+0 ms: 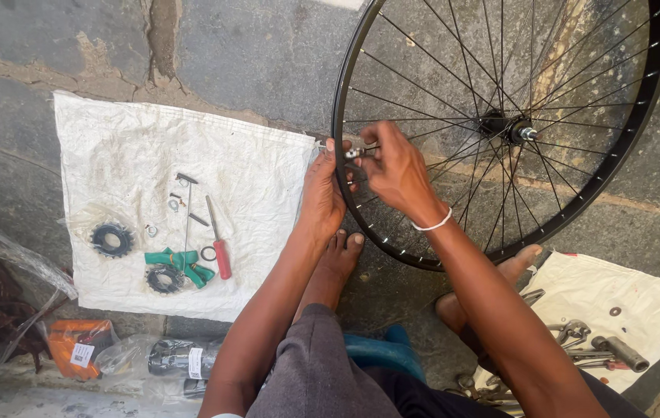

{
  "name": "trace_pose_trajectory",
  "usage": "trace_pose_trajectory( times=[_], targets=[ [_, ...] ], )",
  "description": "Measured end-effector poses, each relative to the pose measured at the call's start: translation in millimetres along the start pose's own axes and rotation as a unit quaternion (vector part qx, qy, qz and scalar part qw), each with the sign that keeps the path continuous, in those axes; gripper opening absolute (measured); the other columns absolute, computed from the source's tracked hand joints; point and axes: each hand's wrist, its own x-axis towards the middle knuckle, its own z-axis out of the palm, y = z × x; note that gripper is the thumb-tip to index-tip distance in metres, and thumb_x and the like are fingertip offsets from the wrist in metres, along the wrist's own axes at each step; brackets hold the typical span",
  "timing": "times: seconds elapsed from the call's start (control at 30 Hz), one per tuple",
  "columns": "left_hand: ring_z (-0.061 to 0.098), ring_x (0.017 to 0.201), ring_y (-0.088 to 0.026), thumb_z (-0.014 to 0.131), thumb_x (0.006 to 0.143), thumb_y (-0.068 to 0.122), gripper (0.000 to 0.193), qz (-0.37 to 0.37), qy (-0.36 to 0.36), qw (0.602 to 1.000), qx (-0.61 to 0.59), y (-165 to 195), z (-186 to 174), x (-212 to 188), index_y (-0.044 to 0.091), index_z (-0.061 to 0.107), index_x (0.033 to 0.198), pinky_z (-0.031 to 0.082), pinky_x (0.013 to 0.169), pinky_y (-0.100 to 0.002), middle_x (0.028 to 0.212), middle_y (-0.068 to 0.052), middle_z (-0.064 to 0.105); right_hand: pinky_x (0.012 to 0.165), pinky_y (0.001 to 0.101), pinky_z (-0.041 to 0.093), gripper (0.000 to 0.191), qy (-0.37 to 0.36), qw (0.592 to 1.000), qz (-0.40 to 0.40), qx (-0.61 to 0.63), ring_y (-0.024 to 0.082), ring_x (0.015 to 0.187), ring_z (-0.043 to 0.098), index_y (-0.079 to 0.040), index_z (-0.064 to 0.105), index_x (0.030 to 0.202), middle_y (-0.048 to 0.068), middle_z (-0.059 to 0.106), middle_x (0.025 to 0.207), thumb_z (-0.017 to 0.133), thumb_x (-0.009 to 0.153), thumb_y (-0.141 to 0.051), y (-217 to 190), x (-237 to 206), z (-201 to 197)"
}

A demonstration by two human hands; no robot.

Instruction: The person is threading and adjusting small metal components on the spokes of a bicycle wheel by hand while sitting on the floor.

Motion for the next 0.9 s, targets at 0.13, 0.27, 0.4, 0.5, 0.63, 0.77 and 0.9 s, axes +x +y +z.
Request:
trace_pose_trajectory(
  times=[0.13,0.27,0.4,0.5,0.63,0.77,0.9],
  targets=[
    [0.058,0.073,-0.007,0.07,0.095,0.048,0.04,0.02,-0.018,1.0,-0.015,2,2,-1,0.011,0.068,0.112,0.046,0.062,-0.026,0.085,0.005,0.065,0.077,0.04,0.054,0.048,-0.046,0.998,-0.029,0.045,0.022,0.091,0.065,0.0,0.066,0.129,0.01,0.069,0.108,0.077,0.082,-0.004,-3,0,1],
    [0.058,0.071,-0.007,0.069,0.096,0.047,0.039,0.003,0.002,1.0,-0.004,2,3,-1,0.011,0.069,0.11,0.045,0.061,-0.024,0.084,0.004,0.065,0.078,0.0358,0.06,0.026,-0.005,0.984,0.053,0.167,0.015,0.095,0.068,-0.004,0.059,0.1,0.002,0.061,0.105,0.072,0.082,-0.017,-10,0,2],
    [0.059,0.07,-0.008,0.069,0.092,0.047,0.039,0.028,-0.013,0.999,-0.012,2,3,0,0.011,0.069,0.108,0.043,0.058,-0.024,0.087,0.004,0.069,0.079,0.04,0.055,0.062,-0.06,0.987,0.048,-0.142,0.024,0.091,0.064,-0.004,0.058,0.143,0.01,0.064,0.096,0.075,0.083,-0.004,-11,-1,1],
    [0.056,0.066,-0.008,0.072,0.095,0.046,0.036,0.017,-0.02,0.999,-0.033,1,2,0,0.012,0.068,0.106,0.045,0.058,-0.026,0.08,0.004,0.063,0.082,0.0388,0.057,0.04,-0.053,0.991,0.014,0.124,0.023,0.096,0.064,-0.001,0.068,0.115,0.008,0.062,0.107,0.08,0.077,-0.007,-9,0,-1],
    [0.056,0.069,-0.006,0.071,0.095,0.045,0.037,0.02,-0.012,0.999,-0.022,1,5,0,0.011,0.068,0.108,0.045,0.06,-0.024,0.085,0.006,0.065,0.095,0.0389,0.057,0.041,0.014,0.997,-0.076,-0.017,0.027,0.109,0.066,0.002,0.061,0.126,0.012,0.062,0.121,0.07,0.086,-0.006,-13,1,0],
    [0.061,0.075,-0.011,0.07,0.093,0.046,0.038,0.022,-0.021,0.999,-0.027,5,10,-4,0.01,0.065,0.106,0.047,0.064,-0.026,0.09,0.0,0.069,0.09,0.0431,0.055,0.057,-0.101,0.977,0.147,-0.115,0.031,0.099,0.065,-0.013,0.06,0.141,0.017,0.067,0.098,0.075,0.087,-0.014,-28,-2,0],
    [0.059,0.08,-0.01,0.068,0.094,0.05,0.045,0.041,-0.024,0.999,-0.012,15,15,-6,0.008,0.067,0.108,0.048,0.069,-0.027,0.09,0.002,0.065,0.083,0.0426,0.055,0.028,-0.047,0.995,-0.062,-0.062,0.03,0.1,0.064,-0.005,0.067,0.113,0.016,0.066,0.108,0.073,0.09,-0.02,-35,-8,-11]
  ],
)
